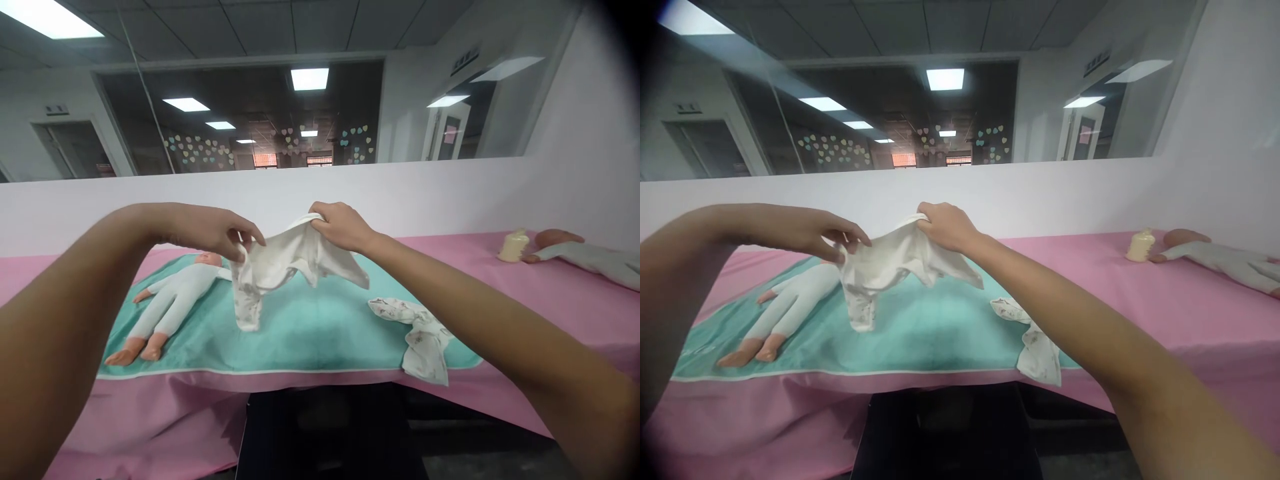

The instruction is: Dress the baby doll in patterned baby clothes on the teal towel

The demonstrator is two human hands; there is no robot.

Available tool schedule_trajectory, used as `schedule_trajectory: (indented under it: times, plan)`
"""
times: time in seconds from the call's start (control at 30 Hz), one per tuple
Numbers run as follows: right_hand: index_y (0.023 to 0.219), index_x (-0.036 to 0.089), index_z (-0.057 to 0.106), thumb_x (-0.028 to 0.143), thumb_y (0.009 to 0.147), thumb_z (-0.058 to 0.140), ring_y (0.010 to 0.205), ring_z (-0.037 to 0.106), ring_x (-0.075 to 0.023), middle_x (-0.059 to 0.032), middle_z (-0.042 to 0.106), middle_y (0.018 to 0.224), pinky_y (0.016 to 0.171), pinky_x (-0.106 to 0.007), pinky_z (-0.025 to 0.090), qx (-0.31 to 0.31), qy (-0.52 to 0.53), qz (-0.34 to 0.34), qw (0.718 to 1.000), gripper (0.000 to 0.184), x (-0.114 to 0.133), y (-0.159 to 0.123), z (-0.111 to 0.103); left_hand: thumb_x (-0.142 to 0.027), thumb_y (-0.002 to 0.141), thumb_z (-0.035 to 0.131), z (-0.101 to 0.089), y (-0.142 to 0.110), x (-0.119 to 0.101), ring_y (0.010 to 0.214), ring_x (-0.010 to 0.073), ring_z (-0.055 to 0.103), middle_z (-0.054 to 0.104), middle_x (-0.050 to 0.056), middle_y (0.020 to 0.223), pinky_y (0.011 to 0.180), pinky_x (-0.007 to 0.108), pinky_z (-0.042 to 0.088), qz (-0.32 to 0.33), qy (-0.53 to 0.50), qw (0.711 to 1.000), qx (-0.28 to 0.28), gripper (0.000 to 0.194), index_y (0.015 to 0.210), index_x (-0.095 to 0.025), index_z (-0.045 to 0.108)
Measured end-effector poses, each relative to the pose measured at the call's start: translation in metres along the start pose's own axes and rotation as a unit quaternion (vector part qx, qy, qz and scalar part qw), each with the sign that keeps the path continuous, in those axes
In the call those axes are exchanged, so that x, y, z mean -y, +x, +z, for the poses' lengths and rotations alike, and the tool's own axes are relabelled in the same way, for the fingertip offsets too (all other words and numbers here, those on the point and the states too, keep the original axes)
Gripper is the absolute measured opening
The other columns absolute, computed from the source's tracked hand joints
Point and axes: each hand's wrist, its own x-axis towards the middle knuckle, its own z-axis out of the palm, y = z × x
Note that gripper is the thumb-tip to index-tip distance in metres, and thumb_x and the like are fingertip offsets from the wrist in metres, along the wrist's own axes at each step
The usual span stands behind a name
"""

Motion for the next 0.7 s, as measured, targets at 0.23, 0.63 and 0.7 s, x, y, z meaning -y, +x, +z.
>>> schedule_trajectory:
  times: [0.23,0.63,0.7]
  plan:
    - [0.089,0.020,0.057,0.025,0.082,0.032,0.077,0.050,-0.0190,-0.0032,0.061,0.087,0.065,-0.027,0.034,-0.037,0.049,-0.012,0.998,0.026,0.028,0.022,-0.003,-0.028,0.062,0.068,0.092,-0.007,-0.022,0.078,0.0222,0.059,0.063,0.002,0.082,0.066,0.027,0.044,0.119,0.018,0.991,0.061,0.028,0.088,-0.019,0.063]
    - [0.064,0.017,0.059,0.015,0.069,0.040,0.066,0.049,-0.0147,-0.0037,0.061,0.071,0.054,-0.024,0.032,0.051,-0.023,0.076,0.996,0.020,-0.027,0.023,-0.017,-0.026,0.079,0.041,0.088,0.029,0.018,0.070,0.0201,0.057,0.065,0.006,0.080,0.058,0.026,0.040,0.109,0.261,0.959,-0.012,0.027,0.087,-0.019,0.065]
    - [0.067,0.016,0.061,0.013,0.066,0.041,0.068,0.050,-0.0145,-0.0039,0.062,0.073,0.055,-0.022,0.033,0.069,-0.027,0.078,0.994,0.020,-0.032,0.024,-0.019,-0.024,0.078,0.042,0.087,0.033,0.022,0.077,0.0210,0.058,0.066,0.007,0.088,0.064,0.026,0.042,0.122,0.273,0.954,-0.032,0.027,0.092,-0.019,0.064]
